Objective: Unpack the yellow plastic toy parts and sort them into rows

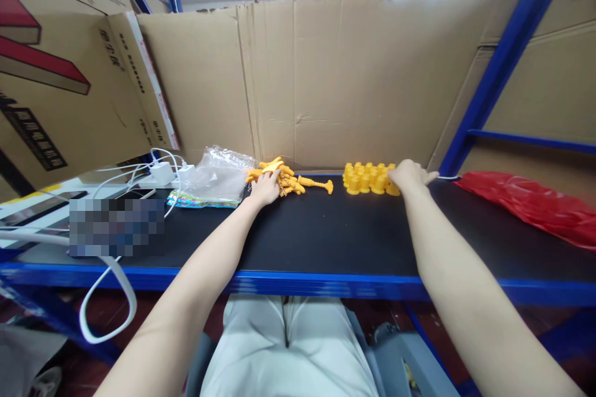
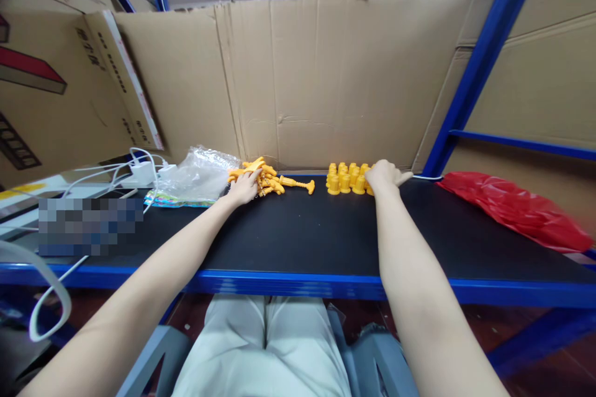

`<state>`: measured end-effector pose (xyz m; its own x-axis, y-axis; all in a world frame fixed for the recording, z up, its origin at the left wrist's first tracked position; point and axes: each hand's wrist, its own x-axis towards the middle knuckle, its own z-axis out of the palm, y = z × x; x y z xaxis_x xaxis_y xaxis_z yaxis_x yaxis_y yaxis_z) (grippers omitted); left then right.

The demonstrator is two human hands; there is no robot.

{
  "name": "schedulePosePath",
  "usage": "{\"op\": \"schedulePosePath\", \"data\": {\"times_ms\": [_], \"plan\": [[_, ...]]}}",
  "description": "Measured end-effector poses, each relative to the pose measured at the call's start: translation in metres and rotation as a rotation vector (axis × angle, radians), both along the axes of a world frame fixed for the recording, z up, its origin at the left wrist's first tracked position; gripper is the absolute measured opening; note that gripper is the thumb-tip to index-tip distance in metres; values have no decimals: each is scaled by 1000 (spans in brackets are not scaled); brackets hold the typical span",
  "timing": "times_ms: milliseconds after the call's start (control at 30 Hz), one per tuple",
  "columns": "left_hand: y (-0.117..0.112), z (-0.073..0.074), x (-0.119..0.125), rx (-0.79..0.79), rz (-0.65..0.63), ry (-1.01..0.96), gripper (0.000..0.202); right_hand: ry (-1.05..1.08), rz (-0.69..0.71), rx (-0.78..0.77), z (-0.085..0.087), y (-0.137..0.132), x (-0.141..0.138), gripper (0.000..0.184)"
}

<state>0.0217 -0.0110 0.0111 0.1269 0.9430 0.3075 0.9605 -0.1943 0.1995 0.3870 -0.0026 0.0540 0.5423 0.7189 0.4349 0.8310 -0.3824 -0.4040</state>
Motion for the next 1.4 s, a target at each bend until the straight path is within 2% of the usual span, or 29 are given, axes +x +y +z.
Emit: {"op": "schedulePosePath", "data": {"times_ms": [67, 200, 333, 400, 533, 633, 833, 1100, 1267, 1400], "plan": [[0, 1, 1, 2, 0, -17, 53, -62, 38, 13, 7, -5, -18, 19], [-3, 0, 4, 50, -10, -10, 51, -262, 407, 128, 6, -12, -65, 25], [-6, -1, 4, 148, -18, 45, 49, -424, 810, 32, -17, -14, -109, 33], [-6, -1, 4, 185, -22, 55, 48, -448, 903, -59, -31, -14, -124, 41], [-7, 0, 6, 205, -25, 61, 46, -415, 912, -201, -54, -9, -136, 53], [-7, -2, 8, 186, -34, 59, 51, -426, 879, -199, -58, -6, -137, 52], [-3, -6, 9, 100, -91, 46, 57, -519, 839, -187, -49, -10, -136, 30], [-4, -2, 8, 45, -54, 17, 61, -595, 792, -178, -35, -17, -132, 19], [-4, -3, 10, 62, -14, 18, 58, -534, 738, -42, -24, -21, -129, 21], [-10, 2, 15, 224, -11, 38, 52, -391, 660, 129, -13, -27, -130, 19]]}}
